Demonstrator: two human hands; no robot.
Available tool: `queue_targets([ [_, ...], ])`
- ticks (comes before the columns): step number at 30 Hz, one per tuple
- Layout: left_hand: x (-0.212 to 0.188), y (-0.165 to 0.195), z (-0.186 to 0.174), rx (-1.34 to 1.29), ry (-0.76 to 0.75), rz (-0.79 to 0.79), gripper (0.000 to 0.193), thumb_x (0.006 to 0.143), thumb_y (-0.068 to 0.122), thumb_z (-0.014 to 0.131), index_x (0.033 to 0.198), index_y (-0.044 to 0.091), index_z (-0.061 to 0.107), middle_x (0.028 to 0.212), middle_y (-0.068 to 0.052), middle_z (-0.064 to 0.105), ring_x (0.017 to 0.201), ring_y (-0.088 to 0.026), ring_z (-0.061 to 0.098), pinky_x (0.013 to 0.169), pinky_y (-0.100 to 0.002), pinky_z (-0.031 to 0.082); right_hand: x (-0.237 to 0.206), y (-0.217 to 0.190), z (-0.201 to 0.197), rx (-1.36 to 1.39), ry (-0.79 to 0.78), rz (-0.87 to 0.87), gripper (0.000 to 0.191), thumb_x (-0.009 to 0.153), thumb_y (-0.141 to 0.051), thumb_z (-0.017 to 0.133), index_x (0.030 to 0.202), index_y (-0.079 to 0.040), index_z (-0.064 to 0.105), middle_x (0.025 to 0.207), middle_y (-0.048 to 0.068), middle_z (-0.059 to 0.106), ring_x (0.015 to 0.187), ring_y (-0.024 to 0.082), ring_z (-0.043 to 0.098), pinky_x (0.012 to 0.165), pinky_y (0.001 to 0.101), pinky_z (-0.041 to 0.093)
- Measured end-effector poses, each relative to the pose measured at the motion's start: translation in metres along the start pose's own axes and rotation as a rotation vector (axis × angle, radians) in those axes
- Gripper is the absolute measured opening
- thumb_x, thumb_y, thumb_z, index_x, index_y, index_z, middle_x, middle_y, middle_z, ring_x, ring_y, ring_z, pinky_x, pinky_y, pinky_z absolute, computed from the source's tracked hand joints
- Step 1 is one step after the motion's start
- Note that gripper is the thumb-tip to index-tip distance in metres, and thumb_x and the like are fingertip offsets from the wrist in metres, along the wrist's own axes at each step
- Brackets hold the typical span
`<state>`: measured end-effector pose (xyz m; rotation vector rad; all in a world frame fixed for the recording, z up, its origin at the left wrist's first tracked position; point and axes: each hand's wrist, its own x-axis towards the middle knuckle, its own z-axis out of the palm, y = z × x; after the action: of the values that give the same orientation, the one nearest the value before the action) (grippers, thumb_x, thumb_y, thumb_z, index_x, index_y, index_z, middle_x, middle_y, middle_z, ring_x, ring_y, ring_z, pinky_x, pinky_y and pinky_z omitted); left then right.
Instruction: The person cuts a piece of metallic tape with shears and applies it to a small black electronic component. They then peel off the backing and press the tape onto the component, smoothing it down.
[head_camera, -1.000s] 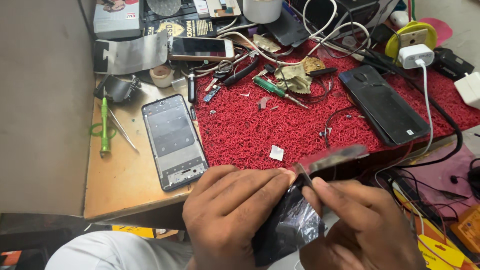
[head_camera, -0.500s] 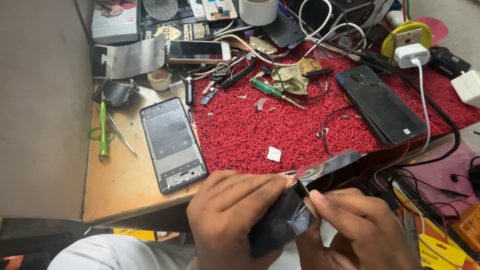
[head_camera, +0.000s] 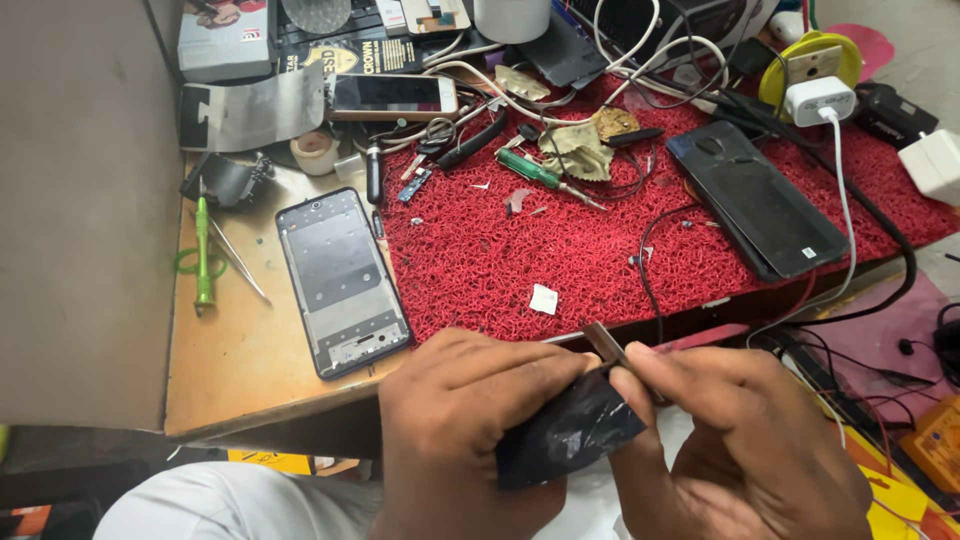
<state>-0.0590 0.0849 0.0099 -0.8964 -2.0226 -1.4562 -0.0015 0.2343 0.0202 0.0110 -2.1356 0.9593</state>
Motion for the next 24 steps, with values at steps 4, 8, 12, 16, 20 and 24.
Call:
queue_targets([
  [4,0.001,0.001,-0.002,0.034,-0.012,-0.021,0.043,0.062,0.006,0.078,0.105,0.010,0.076,0.100,-0.004,0.079,0.087,-0.022,0.078,0.082,-0.032,0.058,-0.009,0.001,0.002,-0.022,0.023,0.078,0.026,0.079,0.000,0.085,0.103,-0.003,0.075,0.086,0.008,0.072,0.058,0.005,0.061,0.046,0.0182,0.039],
  [8,-0.001,0.001,-0.002,0.022,-0.011,-0.057,0.041,0.060,0.005,0.076,0.101,0.009,0.076,0.096,-0.005,0.078,0.083,-0.022,0.078,0.079,-0.032,0.059,-0.015,0.003,0.006,-0.086,0.055,0.011,0.025,0.083,-0.004,0.085,0.105,-0.005,0.074,0.088,0.008,0.070,0.064,0.006,0.062,0.053,0.0195,0.043],
  [12,-0.002,0.001,-0.004,0.021,-0.019,-0.028,0.043,0.059,0.007,0.076,0.102,0.009,0.076,0.096,-0.005,0.078,0.085,-0.023,0.077,0.079,-0.033,0.058,-0.006,0.003,0.001,-0.136,0.002,-0.084,0.025,0.081,-0.006,0.084,0.103,-0.005,0.072,0.086,0.008,0.068,0.061,0.005,0.061,0.051,0.0187,0.042],
  [16,-0.002,0.002,-0.004,0.028,-0.037,-0.009,0.046,0.060,0.009,0.078,0.106,0.010,0.076,0.101,-0.004,0.079,0.089,-0.022,0.077,0.084,-0.033,0.058,-0.003,0.003,-0.009,-0.063,-0.084,-0.005,0.034,0.075,-0.006,0.085,0.108,-0.006,0.074,0.088,0.007,0.072,0.055,0.003,0.055,0.044,0.0165,0.038],
  [20,-0.001,0.000,-0.005,0.038,-0.010,0.012,0.046,0.058,0.008,0.078,0.104,0.008,0.074,0.099,-0.006,0.077,0.088,-0.024,0.076,0.082,-0.035,0.058,-0.014,0.009,-0.002,-0.084,-0.012,-0.027,0.029,0.081,-0.005,0.085,0.107,-0.008,0.074,0.087,0.006,0.071,0.058,0.005,0.056,0.046,0.0182,0.037],
  [24,-0.003,0.001,-0.005,0.030,-0.010,-0.024,0.046,0.059,0.007,0.077,0.105,0.009,0.075,0.101,-0.005,0.078,0.089,-0.024,0.077,0.084,-0.034,0.059,-0.021,0.014,0.000,-0.100,-0.015,-0.055,0.030,0.082,-0.007,0.085,0.109,-0.008,0.073,0.092,0.006,0.070,0.061,0.002,0.060,0.048,0.0171,0.040],
])
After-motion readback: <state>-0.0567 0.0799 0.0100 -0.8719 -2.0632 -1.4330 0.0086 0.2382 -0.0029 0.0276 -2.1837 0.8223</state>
